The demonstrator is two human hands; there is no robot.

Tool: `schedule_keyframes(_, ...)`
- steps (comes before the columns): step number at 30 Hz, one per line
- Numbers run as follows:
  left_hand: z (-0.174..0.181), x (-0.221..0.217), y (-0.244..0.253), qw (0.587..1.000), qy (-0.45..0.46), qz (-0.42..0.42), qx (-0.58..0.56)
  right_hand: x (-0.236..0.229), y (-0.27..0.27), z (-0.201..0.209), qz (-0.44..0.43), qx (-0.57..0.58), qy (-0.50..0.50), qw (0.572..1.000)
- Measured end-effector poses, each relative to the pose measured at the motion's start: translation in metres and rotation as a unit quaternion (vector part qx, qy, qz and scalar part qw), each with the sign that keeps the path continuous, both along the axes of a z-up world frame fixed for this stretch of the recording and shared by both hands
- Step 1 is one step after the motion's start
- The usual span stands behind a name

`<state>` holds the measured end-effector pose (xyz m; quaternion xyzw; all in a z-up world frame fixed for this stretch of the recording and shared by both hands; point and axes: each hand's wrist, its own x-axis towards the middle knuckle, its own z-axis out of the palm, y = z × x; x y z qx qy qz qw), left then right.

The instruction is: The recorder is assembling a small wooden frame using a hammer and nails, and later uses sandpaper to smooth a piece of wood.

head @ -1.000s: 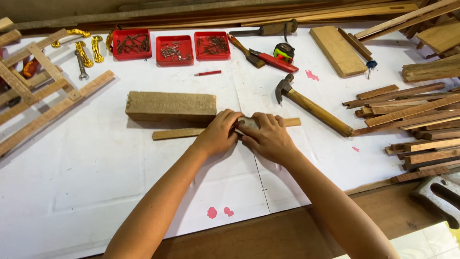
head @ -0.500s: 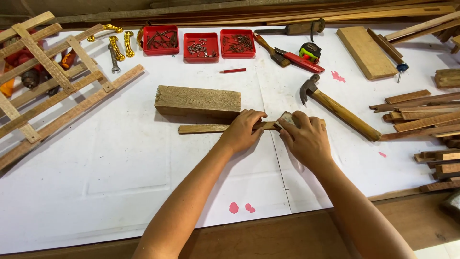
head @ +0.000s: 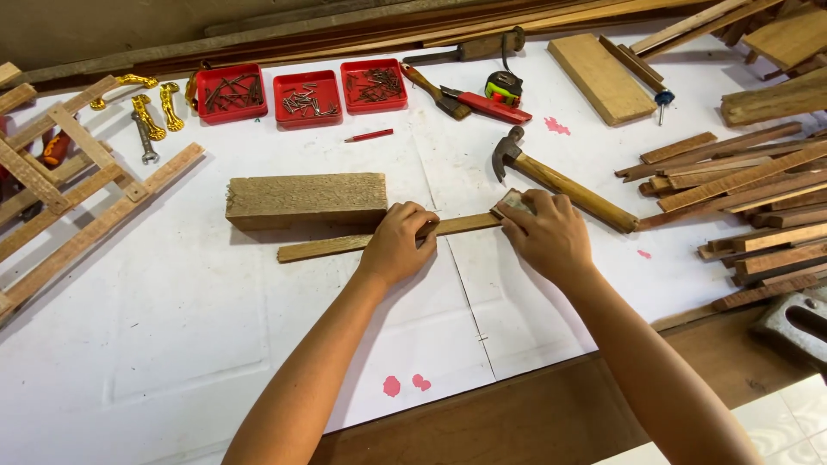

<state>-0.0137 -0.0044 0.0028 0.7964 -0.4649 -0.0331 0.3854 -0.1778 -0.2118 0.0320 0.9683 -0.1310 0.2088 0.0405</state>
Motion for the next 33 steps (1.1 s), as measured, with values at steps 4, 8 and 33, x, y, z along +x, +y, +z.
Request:
schedule_keyframes(4,-0.003,0.0,-0.003,1.0,-0.005,0.002,0.023,0.01,0.024,-0.003,-0.061,-0.041,0.027,0.997)
schedule_keyframes(8,0.001,0.0,-0.002,1.0,-0.011,0.012,0.018,0.024,0.061,-0.01,-0.014,-0.025,0.025,0.999)
schedule_keyframes(33,0.008,-0.003,0.002,1.0,0.005,0.012,0.018,0.024,0.041,-0.011,0.031,-0.051,0.075,0.995)
